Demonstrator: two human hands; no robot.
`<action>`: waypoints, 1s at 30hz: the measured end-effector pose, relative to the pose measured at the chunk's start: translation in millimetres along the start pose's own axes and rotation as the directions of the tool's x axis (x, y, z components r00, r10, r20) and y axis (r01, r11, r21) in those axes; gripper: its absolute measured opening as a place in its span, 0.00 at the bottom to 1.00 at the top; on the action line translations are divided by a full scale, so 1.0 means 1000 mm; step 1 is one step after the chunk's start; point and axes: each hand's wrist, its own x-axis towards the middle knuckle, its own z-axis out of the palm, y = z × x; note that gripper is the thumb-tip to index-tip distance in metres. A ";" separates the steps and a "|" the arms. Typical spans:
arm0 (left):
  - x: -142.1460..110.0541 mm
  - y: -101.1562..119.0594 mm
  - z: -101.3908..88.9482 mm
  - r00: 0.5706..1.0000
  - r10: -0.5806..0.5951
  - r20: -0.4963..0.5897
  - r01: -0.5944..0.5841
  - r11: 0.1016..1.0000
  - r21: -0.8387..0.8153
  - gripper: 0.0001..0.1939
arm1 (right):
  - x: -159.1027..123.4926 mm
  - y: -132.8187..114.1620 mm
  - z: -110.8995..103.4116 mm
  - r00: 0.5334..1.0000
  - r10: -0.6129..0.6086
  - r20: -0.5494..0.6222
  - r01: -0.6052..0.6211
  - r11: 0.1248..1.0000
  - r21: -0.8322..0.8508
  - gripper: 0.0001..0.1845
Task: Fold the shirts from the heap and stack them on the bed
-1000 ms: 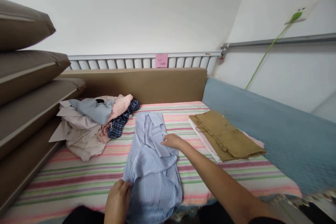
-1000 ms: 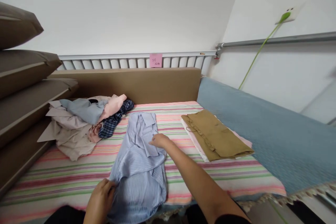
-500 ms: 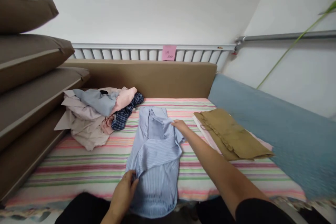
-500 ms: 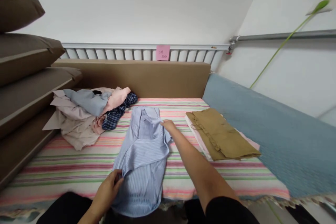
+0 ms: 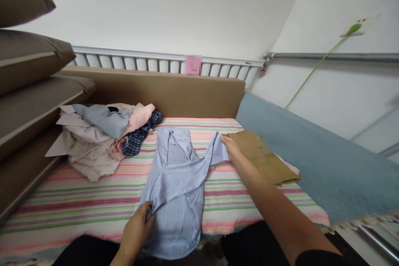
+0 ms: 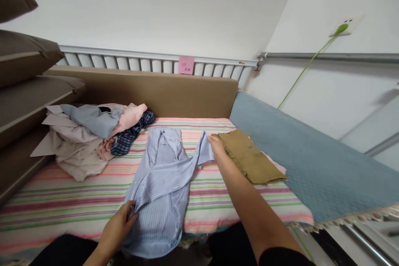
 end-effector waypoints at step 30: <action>0.026 0.008 -0.040 0.986 -0.156 -0.066 0.023 0.506 -0.862 0.46 | -0.179 -0.060 0.192 0.809 -0.187 0.558 0.144 0.982 0.120 0.12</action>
